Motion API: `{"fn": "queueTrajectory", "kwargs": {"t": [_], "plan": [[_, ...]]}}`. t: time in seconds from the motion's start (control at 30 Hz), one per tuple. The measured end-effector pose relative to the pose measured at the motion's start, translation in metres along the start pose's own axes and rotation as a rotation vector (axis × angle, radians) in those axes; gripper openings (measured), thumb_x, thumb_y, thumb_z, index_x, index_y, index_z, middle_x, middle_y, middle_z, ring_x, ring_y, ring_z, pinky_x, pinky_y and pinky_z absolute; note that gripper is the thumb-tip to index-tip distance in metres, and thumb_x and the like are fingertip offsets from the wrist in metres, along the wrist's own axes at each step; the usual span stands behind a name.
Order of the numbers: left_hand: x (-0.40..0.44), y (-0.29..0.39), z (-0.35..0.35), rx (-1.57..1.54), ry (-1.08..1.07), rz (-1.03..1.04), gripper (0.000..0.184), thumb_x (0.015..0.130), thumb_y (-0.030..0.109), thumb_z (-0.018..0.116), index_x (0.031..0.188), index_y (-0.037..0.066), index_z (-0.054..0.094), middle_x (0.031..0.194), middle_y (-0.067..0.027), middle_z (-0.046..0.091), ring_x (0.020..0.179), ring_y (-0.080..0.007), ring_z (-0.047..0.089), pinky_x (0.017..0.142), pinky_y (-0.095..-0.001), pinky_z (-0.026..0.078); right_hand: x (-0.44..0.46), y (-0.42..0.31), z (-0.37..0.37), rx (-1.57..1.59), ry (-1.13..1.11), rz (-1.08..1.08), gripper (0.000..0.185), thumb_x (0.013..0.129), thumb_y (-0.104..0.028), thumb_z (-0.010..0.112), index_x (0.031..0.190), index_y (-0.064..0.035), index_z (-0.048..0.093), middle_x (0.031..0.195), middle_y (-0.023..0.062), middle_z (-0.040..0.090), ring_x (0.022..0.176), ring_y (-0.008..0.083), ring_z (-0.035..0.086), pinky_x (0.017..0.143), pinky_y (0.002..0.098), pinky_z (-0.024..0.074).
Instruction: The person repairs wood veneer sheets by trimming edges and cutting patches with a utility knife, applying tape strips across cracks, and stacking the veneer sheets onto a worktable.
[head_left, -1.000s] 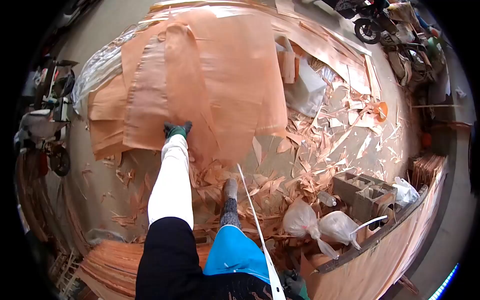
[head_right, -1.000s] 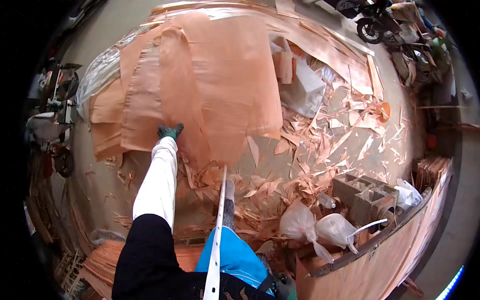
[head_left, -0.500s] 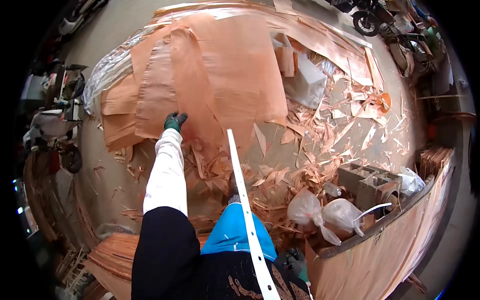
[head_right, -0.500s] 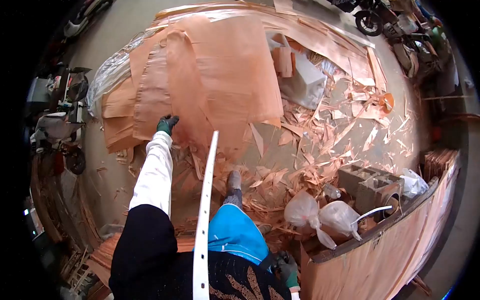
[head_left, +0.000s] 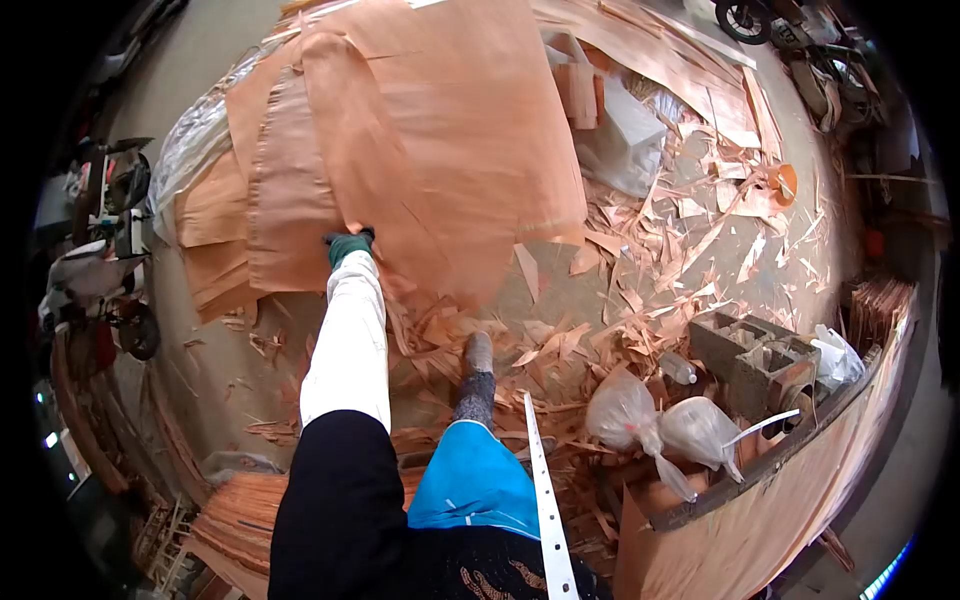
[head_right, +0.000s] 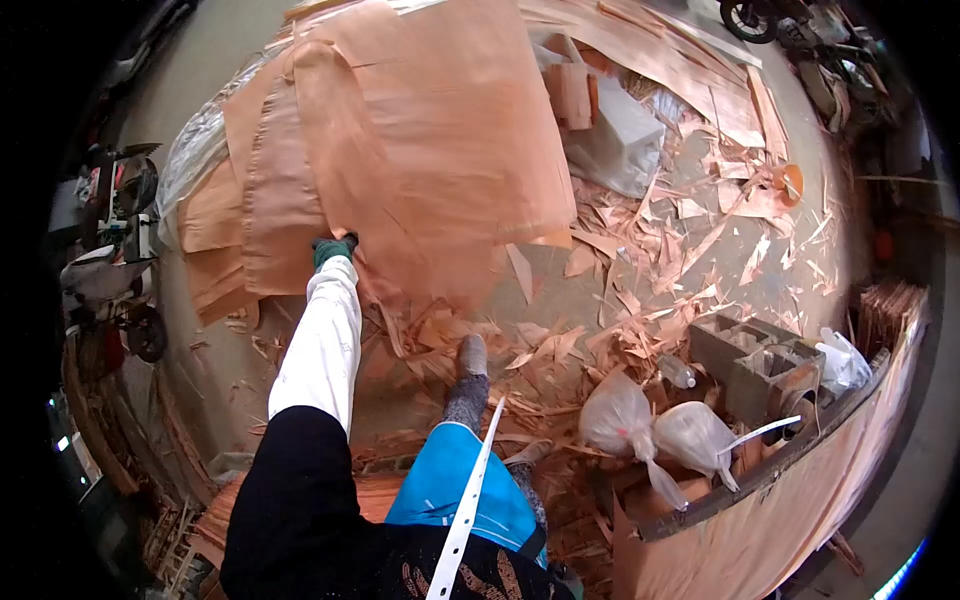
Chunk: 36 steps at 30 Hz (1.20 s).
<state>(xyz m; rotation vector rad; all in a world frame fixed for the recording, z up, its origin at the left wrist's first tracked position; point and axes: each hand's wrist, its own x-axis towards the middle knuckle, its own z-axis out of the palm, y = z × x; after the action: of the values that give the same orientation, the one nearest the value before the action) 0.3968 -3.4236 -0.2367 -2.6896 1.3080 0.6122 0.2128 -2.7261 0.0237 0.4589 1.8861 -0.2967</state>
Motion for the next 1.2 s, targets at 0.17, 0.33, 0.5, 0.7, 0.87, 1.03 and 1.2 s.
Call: {"fn": "queueTrajectory", "kwargs": {"t": [0.17,0.33,0.5,0.7,0.87,1.03,1.2], "plan": [[0.019,-0.035,-0.017,-0.715,-0.505,0.478,0.056,0.071,0.032,0.077,0.112,-0.003,0.061,0.104,-0.015,0.066,0.092,-0.0285,0.063,0.082,-0.0395,0.049,0.009,0.015,0.003,-0.066,-0.003,-0.133,0.045,0.083,-0.032,0.061,0.116,-0.002,0.057,0.097,0.0169,0.067,0.084,0.0288,0.065,0.07,0.0393,0.0505],[-0.107,-0.037,-0.126,-1.016,-0.75,0.429,0.044,0.079,0.022,0.072,0.115,0.0,0.059,0.11,-0.0134,0.063,0.098,-0.0213,0.058,0.086,-0.0336,0.045,0.03,0.076,0.01,-0.251,0.053,-0.526,0.047,0.081,-0.037,0.064,0.113,-0.0027,0.059,0.097,0.0166,0.067,0.085,0.0294,0.065,0.072,0.0406,0.0511],[-0.172,0.004,-0.167,-0.871,-0.83,0.794,0.04,0.08,0.018,0.067,0.115,0.001,0.06,0.105,-0.014,0.064,0.094,-0.024,0.06,0.083,-0.035,0.047,0.0,0.058,0.013,0.158,0.193,-0.519,0.035,0.084,-0.031,0.067,0.104,-0.0023,0.062,0.082,0.0061,0.065,0.067,0.0146,0.058,0.062,0.0317,0.0486],[-0.343,0.103,-0.216,-0.713,-0.541,1.431,0.035,0.081,0.014,0.062,0.114,0.003,0.06,0.1,-0.0147,0.064,0.09,-0.0272,0.061,0.079,-0.0367,0.048,-0.028,0.17,-0.021,0.451,0.249,-0.367,0.03,0.087,-0.023,0.063,0.109,-0.003,0.06,0.093,0.012,0.067,0.078,0.0184,0.066,0.069,0.0311,0.051],[-0.64,0.133,-0.233,-0.647,-0.198,2.216,0.033,0.082,0.01,0.057,0.114,0.004,0.06,0.095,-0.0152,0.065,0.086,-0.0299,0.063,0.076,-0.0382,0.05,-0.001,0.328,0.003,0.706,0.394,-0.371,0.039,0.083,-0.02,0.066,0.119,-0.0051,0.058,0.113,0.0152,0.064,0.096,0.0218,0.064,0.081,0.0317,0.0502],[-0.945,0.014,-0.18,-0.662,0.006,2.963,0.032,0.083,0.007,0.053,0.113,0.006,0.06,0.09,-0.0158,0.066,0.083,-0.0325,0.064,0.072,-0.0396,0.051,0.033,0.425,0.041,1.024,0.629,-0.273,0.037,0.086,-0.033,0.061,0.11,-0.0055,0.063,0.096,0.0148,0.068,0.077,0.0281,0.065,0.067,0.0368,0.0508],[-1.046,-0.164,-0.069,-0.239,0.313,3.25,0.041,0.078,0.01,0.055,0.118,0.017,0.058,0.074,-0.0054,0.059,0.067,-0.023,0.061,0.055,-0.0399,0.048,0.052,0.454,0.056,1.254,0.756,-0.412,0.026,0.086,-0.017,0.059,0.105,0.0,0.061,0.09,0.0115,0.066,0.07,0.0157,0.061,0.064,0.0324,0.0498]]}}
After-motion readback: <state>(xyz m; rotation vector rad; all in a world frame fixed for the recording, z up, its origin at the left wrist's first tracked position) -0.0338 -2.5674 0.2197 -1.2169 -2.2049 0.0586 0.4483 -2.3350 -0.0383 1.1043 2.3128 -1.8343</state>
